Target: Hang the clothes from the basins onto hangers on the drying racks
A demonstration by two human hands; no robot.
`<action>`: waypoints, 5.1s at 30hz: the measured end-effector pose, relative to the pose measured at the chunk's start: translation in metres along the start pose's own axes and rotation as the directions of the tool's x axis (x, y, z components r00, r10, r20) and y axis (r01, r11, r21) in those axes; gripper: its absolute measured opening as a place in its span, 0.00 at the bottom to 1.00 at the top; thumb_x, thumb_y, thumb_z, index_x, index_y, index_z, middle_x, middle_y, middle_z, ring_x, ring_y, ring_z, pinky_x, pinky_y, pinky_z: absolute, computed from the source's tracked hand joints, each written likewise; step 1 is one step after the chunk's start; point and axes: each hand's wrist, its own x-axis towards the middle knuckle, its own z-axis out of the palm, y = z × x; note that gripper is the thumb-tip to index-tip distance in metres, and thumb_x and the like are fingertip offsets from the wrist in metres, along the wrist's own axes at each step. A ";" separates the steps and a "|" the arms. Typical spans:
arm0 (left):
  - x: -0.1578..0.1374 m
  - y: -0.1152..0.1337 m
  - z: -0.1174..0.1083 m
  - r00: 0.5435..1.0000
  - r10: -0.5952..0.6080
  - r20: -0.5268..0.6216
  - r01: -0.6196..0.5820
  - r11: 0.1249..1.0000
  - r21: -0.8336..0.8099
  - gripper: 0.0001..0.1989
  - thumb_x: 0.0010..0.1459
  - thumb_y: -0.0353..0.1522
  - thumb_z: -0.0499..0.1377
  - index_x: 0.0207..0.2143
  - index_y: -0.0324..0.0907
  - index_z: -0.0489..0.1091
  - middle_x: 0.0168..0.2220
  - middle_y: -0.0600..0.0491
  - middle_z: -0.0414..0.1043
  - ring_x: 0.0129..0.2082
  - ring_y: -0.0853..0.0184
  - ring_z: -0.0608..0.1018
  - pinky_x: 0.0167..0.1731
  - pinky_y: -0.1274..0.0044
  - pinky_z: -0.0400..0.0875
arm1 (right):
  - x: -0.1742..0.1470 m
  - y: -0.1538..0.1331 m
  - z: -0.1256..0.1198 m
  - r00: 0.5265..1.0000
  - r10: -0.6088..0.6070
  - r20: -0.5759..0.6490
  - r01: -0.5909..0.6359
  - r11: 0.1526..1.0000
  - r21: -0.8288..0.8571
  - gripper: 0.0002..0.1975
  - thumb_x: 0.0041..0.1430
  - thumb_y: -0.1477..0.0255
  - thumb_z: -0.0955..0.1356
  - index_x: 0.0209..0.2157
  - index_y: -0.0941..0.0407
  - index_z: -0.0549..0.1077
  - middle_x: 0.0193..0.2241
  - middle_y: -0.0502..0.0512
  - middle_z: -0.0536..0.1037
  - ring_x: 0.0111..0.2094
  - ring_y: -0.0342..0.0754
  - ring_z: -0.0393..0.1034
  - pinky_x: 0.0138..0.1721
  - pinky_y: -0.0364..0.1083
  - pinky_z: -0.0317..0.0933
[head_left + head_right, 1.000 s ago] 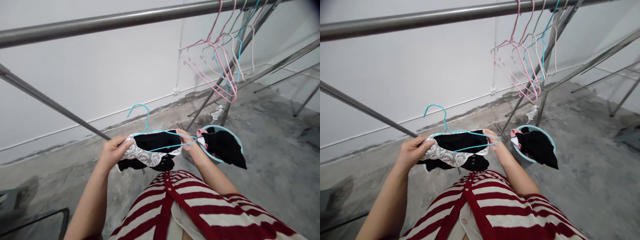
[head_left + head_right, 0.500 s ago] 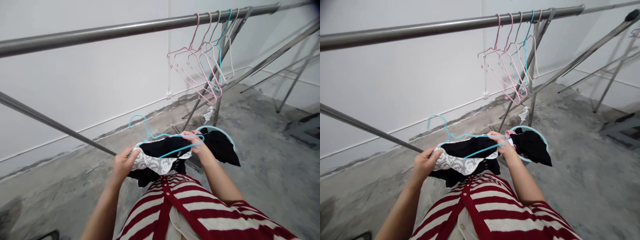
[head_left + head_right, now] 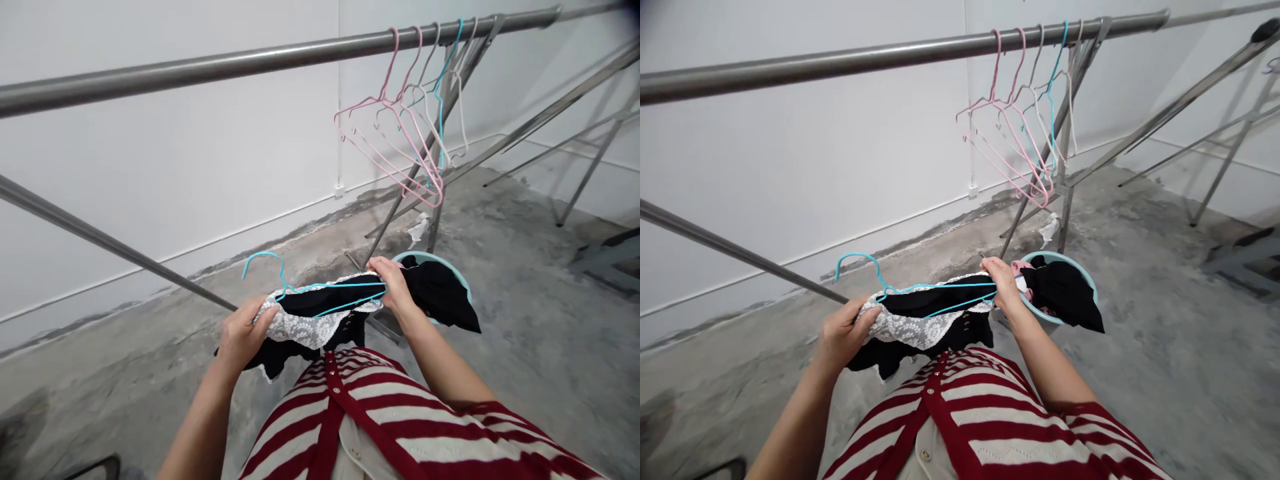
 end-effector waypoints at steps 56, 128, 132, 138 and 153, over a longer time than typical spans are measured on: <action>0.009 -0.042 -0.010 0.896 0.089 -0.435 0.035 0.963 0.268 0.11 0.61 0.36 0.54 0.40 0.44 0.74 0.33 0.54 0.78 0.31 0.70 0.79 0.31 0.82 0.69 | 0.023 0.013 0.016 0.834 -0.371 0.409 0.547 0.656 -0.520 0.09 0.53 0.67 0.65 0.32 0.56 0.74 0.30 0.53 0.74 0.33 0.46 0.68 0.37 0.44 0.60; 0.020 -0.025 0.000 0.955 0.101 -0.279 -0.100 0.995 0.017 0.14 0.55 0.39 0.60 0.42 0.43 0.74 0.37 0.50 0.76 0.39 0.65 0.75 0.43 0.74 0.68 | -0.001 -0.076 0.019 0.542 -0.356 0.761 0.832 0.357 -0.424 0.13 0.62 0.63 0.61 0.37 0.55 0.73 0.30 0.55 0.75 0.33 0.46 0.69 0.36 0.44 0.62; 0.002 -0.066 -0.011 0.956 -0.182 -0.232 0.127 0.963 -0.236 0.28 0.48 0.42 0.63 0.51 0.40 0.69 0.49 0.44 0.72 0.49 0.58 0.73 0.50 0.67 0.67 | 0.006 -0.082 0.002 0.678 -0.440 0.588 0.733 0.458 -0.503 0.12 0.59 0.62 0.64 0.35 0.54 0.74 0.28 0.53 0.77 0.29 0.45 0.70 0.31 0.43 0.62; -0.018 -0.102 -0.007 0.807 -0.555 -0.203 0.356 0.730 -0.584 0.16 0.49 0.41 0.60 0.34 0.38 0.75 0.30 0.50 0.78 0.32 0.64 0.77 0.35 0.74 0.73 | 0.014 -0.074 -0.014 0.703 -0.486 0.520 0.712 0.481 -0.512 0.14 0.56 0.59 0.66 0.34 0.54 0.76 0.30 0.54 0.79 0.31 0.47 0.72 0.31 0.45 0.64; 0.030 -0.045 -0.035 0.987 0.047 -0.153 -0.075 0.980 -0.185 0.13 0.59 0.36 0.54 0.42 0.41 0.73 0.43 0.47 0.76 0.46 0.64 0.75 0.49 0.71 0.67 | 0.012 -0.073 -0.014 0.640 -0.530 0.556 0.768 0.411 -0.492 0.08 0.56 0.65 0.67 0.32 0.54 0.75 0.29 0.52 0.78 0.30 0.46 0.71 0.32 0.45 0.64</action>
